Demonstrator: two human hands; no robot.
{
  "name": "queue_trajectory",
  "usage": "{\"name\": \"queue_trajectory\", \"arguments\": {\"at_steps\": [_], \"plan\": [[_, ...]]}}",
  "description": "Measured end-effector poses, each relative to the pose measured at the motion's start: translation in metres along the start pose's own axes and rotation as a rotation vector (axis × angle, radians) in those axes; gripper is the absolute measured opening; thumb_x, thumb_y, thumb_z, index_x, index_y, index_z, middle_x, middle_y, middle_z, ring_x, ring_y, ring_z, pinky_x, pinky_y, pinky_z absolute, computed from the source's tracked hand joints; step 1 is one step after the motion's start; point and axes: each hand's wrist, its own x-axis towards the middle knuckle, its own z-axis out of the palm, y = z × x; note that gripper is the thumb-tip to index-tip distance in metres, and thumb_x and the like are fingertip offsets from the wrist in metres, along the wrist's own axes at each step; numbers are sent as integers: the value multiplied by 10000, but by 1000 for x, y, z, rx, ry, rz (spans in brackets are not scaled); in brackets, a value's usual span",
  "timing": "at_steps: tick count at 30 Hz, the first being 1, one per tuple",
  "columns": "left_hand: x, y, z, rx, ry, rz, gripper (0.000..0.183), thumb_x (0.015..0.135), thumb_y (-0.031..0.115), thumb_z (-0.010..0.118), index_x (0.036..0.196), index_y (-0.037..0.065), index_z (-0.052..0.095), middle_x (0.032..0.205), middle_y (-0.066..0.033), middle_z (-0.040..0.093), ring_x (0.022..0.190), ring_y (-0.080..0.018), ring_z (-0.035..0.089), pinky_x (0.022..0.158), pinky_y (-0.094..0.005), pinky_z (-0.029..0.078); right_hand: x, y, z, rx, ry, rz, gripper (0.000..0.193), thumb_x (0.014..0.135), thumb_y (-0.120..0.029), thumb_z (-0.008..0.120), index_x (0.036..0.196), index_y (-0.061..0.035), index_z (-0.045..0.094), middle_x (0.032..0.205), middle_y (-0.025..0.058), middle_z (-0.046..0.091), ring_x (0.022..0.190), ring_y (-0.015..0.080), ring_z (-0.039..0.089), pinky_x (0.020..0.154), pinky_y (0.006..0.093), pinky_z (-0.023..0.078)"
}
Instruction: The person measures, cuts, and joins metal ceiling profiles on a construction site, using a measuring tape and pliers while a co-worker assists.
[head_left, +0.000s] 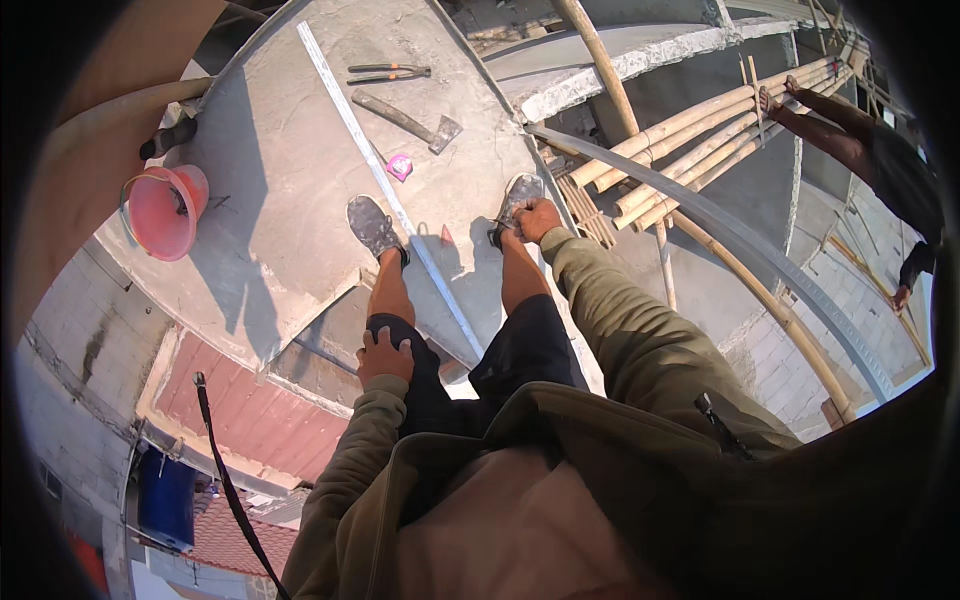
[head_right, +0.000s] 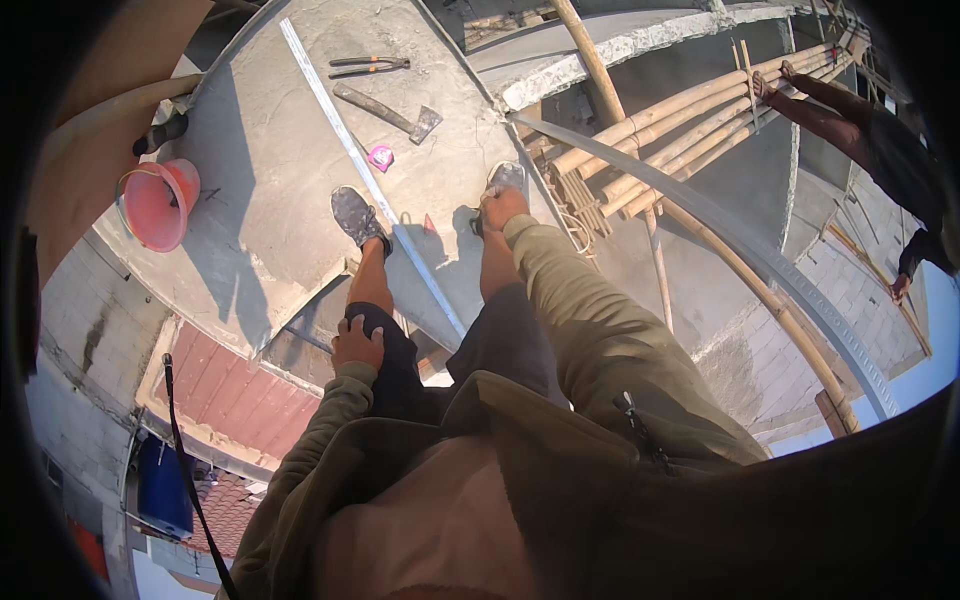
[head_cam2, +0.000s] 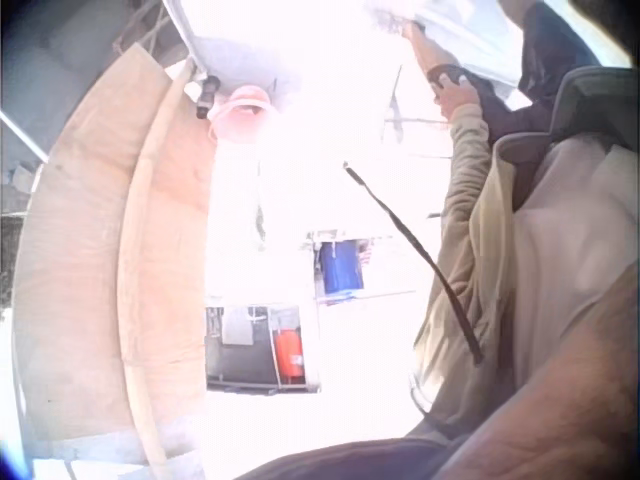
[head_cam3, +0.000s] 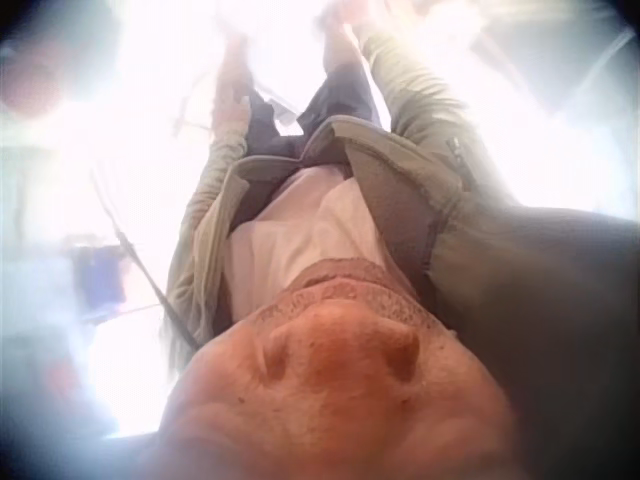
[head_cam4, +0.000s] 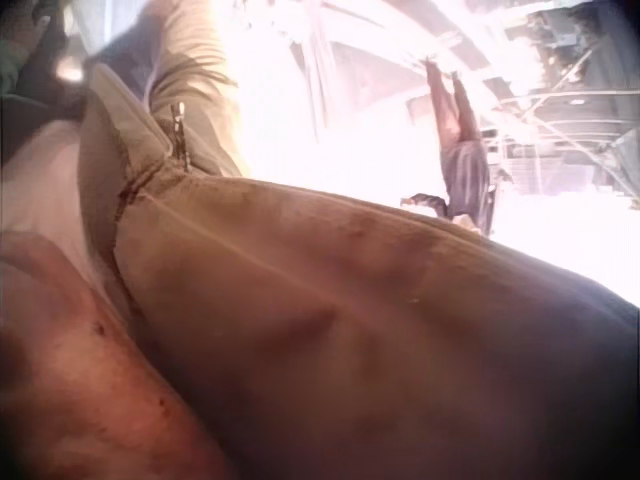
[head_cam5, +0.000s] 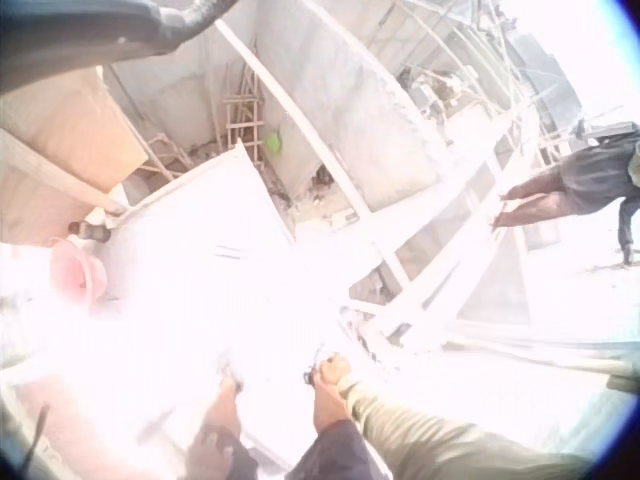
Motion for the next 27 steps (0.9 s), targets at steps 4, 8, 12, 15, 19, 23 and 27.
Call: {"name": "queue_trajectory", "arguments": {"at_steps": [4, 8, 12, 15, 19, 23, 27], "plan": [[3, 16, 3, 11, 124, 62, 531, 870, 367, 665, 1312, 95, 554, 1449, -210, 463, 1241, -452, 515, 949, -549, 507, 159, 0, 34, -282, 255, -46, 254, 871, -267, 678, 868, -21, 740, 761, 159, 729, 756, 297, 733, 712, 411, 551], [14, 33, 7, 11, 199, 52, 490, 829, 351, 690, 1238, 92, 610, 1380, -224, 535, 1217, -437, 547, 943, -538, 509, 296, -67, 75, 47, 158, -221, 270, 895, -257, 669, 822, -1, 717, 723, 167, 702, 674, 271, 693, 661, 408, 549], [13, 38, -1, -39, 232, -42, 494, 815, 367, 700, 1231, 112, 621, 1315, -222, 589, 1183, -436, 579, 929, -556, 508, 330, -203, 140, 702, -49, 242, 400, 960, -377, 638, 873, 10, 689, 740, 170, 692, 647, 233, 704, 629, 385, 559], [14, 41, 7, 10, 261, -32, 514, 780, 372, 724, 1225, 133, 628, 1200, -203, 653, 1111, -415, 631, 907, -529, 524, 359, -246, 168, 854, 63, 422, 387, 973, -351, 649, 1090, 18, 659, 856, 165, 704, 676, 261, 713, 514, 369, 548], [23, 68, -10, 30, 325, 54, 504, 764, 346, 746, 1207, 132, 636, 1275, -176, 607, 1163, -402, 597, 911, -529, 526, 407, -223, 166, 805, 526, 321, 263, 936, -216, 713, 1031, 24, 664, 897, 171, 706, 763, 269, 710, 600, 405, 533], [18, 59, 1, 22, 313, -6, 445, 793, 331, 716, 1166, 101, 638, 1273, -211, 604, 1136, -446, 594, 908, -547, 524, 361, -241, 189, 944, 661, -124, 238, 876, -113, 756, 840, -2, 548, 769, 124, 586, 699, 255, 557, 676, 399, 463], [18, 71, -7, 14, 211, -14, 407, 837, 307, 710, 1185, 113, 626, 1315, -173, 573, 1201, -410, 564, 950, -523, 501, 304, -228, 117, 1560, 170, -322, 204, 977, -96, 648, 1091, -75, 481, 867, 41, 595, 752, 157, 591, 740, 350, 515]]}}
